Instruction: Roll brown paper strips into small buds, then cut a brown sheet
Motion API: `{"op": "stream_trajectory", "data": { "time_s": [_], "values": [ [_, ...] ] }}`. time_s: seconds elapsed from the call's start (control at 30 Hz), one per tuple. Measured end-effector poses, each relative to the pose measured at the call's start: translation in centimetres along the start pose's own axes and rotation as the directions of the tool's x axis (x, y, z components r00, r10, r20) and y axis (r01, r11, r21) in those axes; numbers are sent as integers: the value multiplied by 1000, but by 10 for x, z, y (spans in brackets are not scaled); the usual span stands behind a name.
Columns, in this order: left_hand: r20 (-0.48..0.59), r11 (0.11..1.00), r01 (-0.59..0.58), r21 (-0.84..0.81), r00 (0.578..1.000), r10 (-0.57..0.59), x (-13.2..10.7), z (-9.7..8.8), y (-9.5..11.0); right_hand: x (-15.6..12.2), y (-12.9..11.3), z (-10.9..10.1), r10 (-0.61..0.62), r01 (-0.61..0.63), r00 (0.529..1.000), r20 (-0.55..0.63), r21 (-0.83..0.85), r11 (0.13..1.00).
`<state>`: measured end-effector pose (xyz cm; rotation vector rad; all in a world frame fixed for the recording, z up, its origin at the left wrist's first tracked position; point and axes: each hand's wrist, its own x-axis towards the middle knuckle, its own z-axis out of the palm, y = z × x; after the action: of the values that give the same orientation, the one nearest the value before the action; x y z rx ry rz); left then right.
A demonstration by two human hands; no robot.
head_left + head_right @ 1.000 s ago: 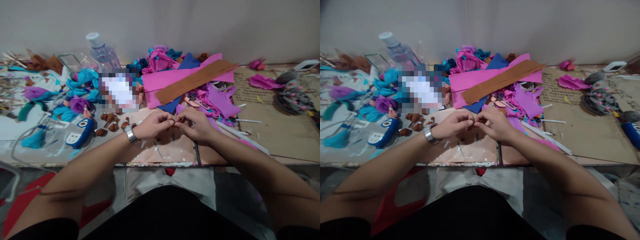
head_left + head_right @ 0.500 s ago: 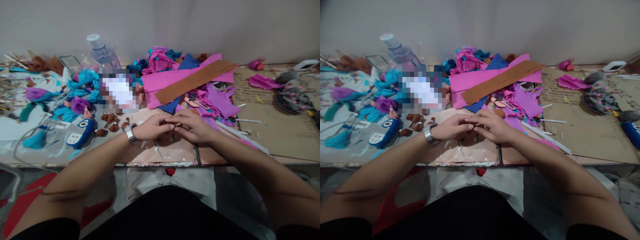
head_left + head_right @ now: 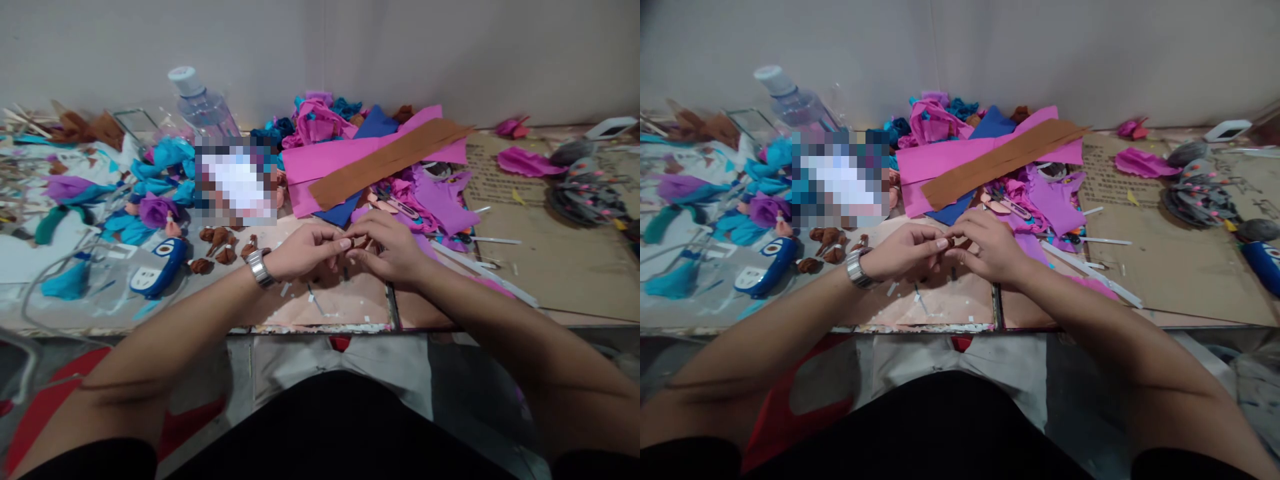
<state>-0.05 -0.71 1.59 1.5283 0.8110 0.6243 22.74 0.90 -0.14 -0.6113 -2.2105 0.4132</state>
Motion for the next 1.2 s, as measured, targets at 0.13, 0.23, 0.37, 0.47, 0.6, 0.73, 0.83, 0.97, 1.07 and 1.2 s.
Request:
{"op": "stream_trajectory", "data": {
  "time_s": [0.13, 0.23, 0.37, 0.47, 0.6, 0.73, 0.83, 0.97, 1.07, 1.2],
  "values": [
    [-27, 999, -44, 27, 999, 45, 0, -1, 1, -1, 1, 1, 7, -8, 1000, -25, -44, 999],
    [-71, 990, -87, 110, 993, 95, 1, -4, 3, -1, 2, 1, 24, -24, 1000, -13, -38, 999],
    [-67, 981, -87, 173, 993, 100, 2, -6, 3, -1, 3, -1, -28, 28, 1000, 1, -12, 1000],
    [-1, 978, -87, 192, 996, 89, 2, -8, 2, 0, 2, -1, -66, 66, 997, 39, 7, 998],
    [73, 977, -110, 181, 992, 99, 2, -10, 0, -1, 3, -1, -67, 66, 995, 68, 20, 998],
    [105, 977, -109, 183, 990, 91, 2, -11, -1, -2, 3, 1, -96, 94, 989, 109, 27, 995],
    [88, 982, -95, 161, 993, 82, 2, -9, 0, -2, 2, 1, -87, 83, 986, 143, 32, 996],
    [49, 1000, -5, -4, 999, 5, 1, -4, 0, -1, 2, 0, -31, 32, 993, 113, -3, 999],
    [49, 982, 101, -161, 994, -95, 1, 0, -2, -1, 1, 0, -16, 18, 997, 72, -15, 1000],
    [36, 929, 152, -338, 988, -149, 0, 5, -6, -1, 1, 0, -18, 19, 1000, 24, -30, 999]
  ]
}}
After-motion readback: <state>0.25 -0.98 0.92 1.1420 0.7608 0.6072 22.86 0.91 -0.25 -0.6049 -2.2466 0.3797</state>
